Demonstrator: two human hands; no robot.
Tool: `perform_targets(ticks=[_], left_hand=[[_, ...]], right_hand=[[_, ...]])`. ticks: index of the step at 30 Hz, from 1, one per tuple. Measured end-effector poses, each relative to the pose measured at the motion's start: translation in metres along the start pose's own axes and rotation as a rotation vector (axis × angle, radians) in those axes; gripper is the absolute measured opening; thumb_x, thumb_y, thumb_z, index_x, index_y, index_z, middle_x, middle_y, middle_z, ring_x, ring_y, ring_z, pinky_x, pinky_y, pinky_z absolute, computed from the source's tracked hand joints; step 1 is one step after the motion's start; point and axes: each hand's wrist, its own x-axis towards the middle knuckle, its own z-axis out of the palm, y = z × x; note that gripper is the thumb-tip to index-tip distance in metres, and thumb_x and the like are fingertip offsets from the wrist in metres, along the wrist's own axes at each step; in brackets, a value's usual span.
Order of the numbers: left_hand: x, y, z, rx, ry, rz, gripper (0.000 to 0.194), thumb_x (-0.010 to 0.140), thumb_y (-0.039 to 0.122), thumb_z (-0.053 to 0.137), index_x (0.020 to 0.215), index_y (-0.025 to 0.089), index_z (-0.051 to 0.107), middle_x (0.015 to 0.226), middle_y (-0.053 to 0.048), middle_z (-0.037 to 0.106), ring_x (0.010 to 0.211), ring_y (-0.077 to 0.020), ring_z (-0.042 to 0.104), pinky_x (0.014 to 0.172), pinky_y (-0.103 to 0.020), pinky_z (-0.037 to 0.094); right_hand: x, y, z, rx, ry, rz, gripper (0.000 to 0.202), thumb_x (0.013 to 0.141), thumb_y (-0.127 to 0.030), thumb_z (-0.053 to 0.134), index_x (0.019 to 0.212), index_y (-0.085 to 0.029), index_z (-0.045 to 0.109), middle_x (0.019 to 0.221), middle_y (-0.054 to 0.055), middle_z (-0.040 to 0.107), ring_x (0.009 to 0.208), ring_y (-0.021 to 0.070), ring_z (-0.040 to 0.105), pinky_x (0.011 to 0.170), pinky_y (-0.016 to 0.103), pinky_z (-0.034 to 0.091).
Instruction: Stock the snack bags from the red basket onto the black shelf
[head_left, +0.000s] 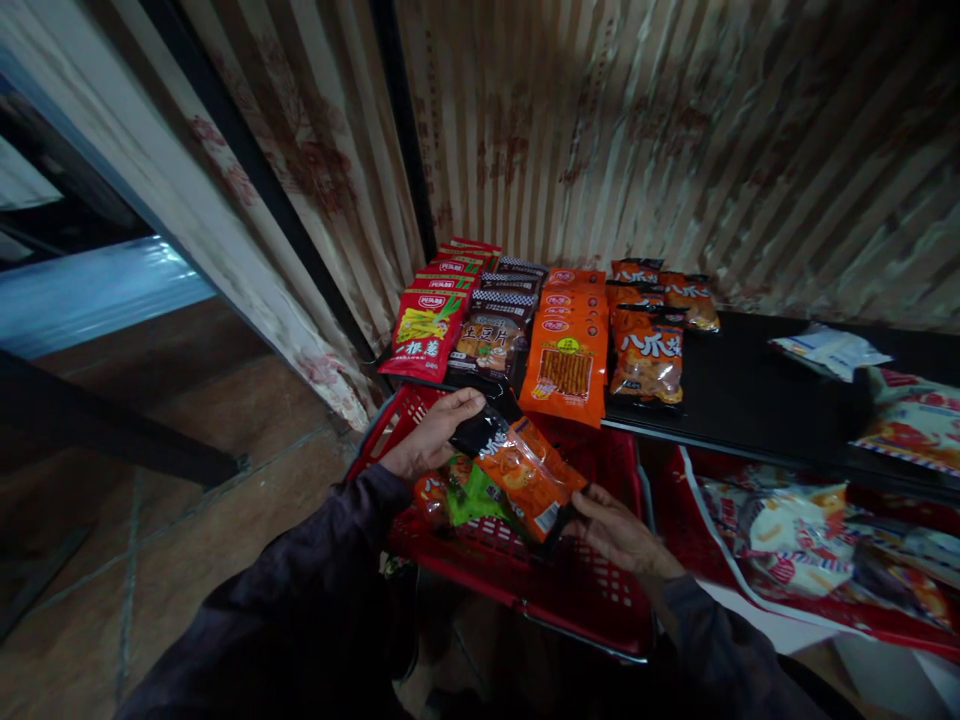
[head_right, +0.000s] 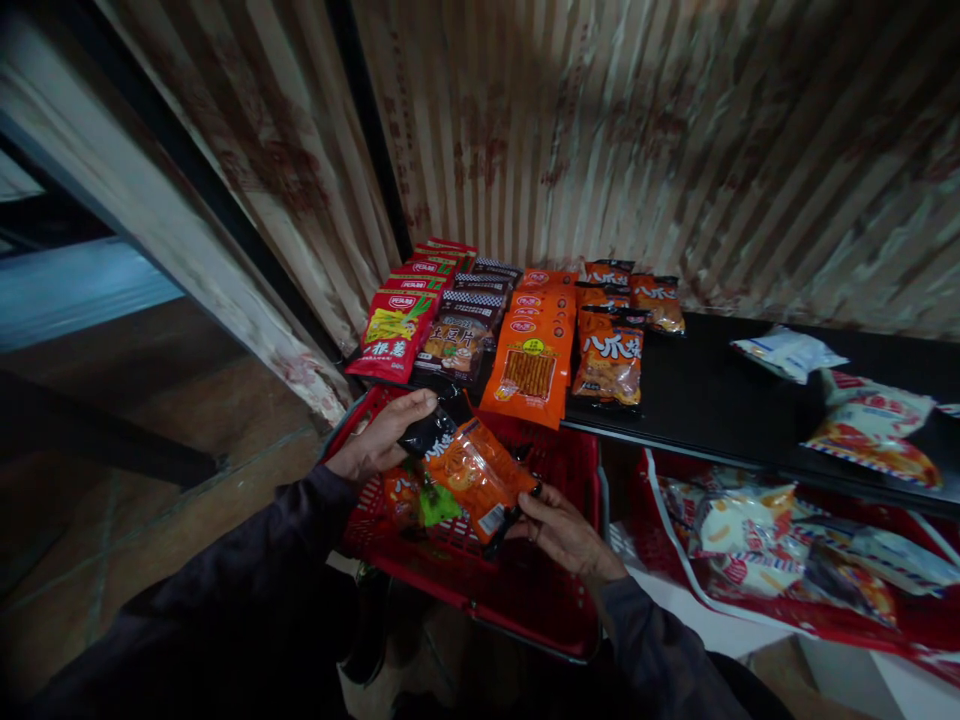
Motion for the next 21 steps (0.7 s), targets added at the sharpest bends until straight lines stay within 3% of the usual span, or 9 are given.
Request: perform_targets(ticks=[6, 10, 13, 15, 18, 21], left_hand=[[0.001, -0.002, -0.002, -0.174, -0.039, 0.034, 0.044, 0.070, 0.056, 0.075, 0.090, 0.017, 0.070, 0.088, -0.004, 0.069, 0.080, -0.0168, 0.062, 0.073, -0.027, 0.048], [-0.003, -0.006, -0.001, -0.228, -0.159, 0.076, 0.053, 0.080, 0.064, 0.062, 0.107, 0.019, 0.071, 0.111, -0.009, 0.071, 0.108, -0.0264, 0.062, 0.091, -0.037, 0.046], [-0.006, -0.014, 0.006, -0.189, -0.269, 0.081, 0.065, 0.075, 0.071, 0.063, 0.115, 0.020, 0.067, 0.116, -0.012, 0.070, 0.116, -0.0307, 0.060, 0.095, -0.043, 0.045], [-0.007, -0.021, 0.015, -0.139, -0.291, 0.097, 0.069, 0.069, 0.067, 0.072, 0.120, 0.022, 0.063, 0.119, -0.012, 0.069, 0.117, -0.0309, 0.059, 0.096, -0.043, 0.045], [-0.012, -0.030, 0.029, -0.079, -0.269, 0.121, 0.069, 0.063, 0.050, 0.085, 0.123, 0.024, 0.060, 0.127, -0.010, 0.065, 0.119, -0.0296, 0.059, 0.100, -0.042, 0.045], [-0.017, -0.036, 0.041, -0.066, -0.224, 0.129, 0.068, 0.063, 0.040, 0.087, 0.121, 0.021, 0.059, 0.126, -0.011, 0.065, 0.119, -0.0287, 0.059, 0.100, -0.040, 0.045]], right_hand=[[-0.001, -0.003, 0.001, -0.004, 0.058, -0.045, 0.034, 0.058, -0.048, 0.089, 0.072, -0.023, 0.072, 0.073, 0.001, 0.075, 0.068, 0.0175, 0.070, 0.067, 0.031, 0.058], [-0.003, -0.006, -0.002, 0.000, 0.093, -0.099, 0.037, 0.060, -0.054, 0.086, 0.080, -0.026, 0.073, 0.082, 0.002, 0.077, 0.077, 0.0217, 0.072, 0.072, 0.036, 0.059], [0.000, -0.005, -0.001, 0.047, 0.125, -0.137, 0.033, 0.062, -0.052, 0.086, 0.079, -0.027, 0.072, 0.087, 0.001, 0.077, 0.082, 0.0223, 0.072, 0.074, 0.037, 0.059], [0.004, -0.004, 0.001, 0.070, 0.136, -0.153, 0.033, 0.063, -0.051, 0.085, 0.081, -0.027, 0.072, 0.092, 0.002, 0.078, 0.086, 0.0230, 0.072, 0.078, 0.039, 0.060], [0.008, -0.003, 0.005, 0.083, 0.132, -0.159, 0.032, 0.066, -0.049, 0.084, 0.085, -0.026, 0.073, 0.099, 0.003, 0.077, 0.095, 0.0248, 0.071, 0.087, 0.043, 0.058], [0.009, -0.003, 0.008, 0.086, 0.111, -0.152, 0.030, 0.065, -0.047, 0.085, 0.084, -0.026, 0.073, 0.100, 0.002, 0.077, 0.100, 0.0256, 0.070, 0.093, 0.045, 0.056]])
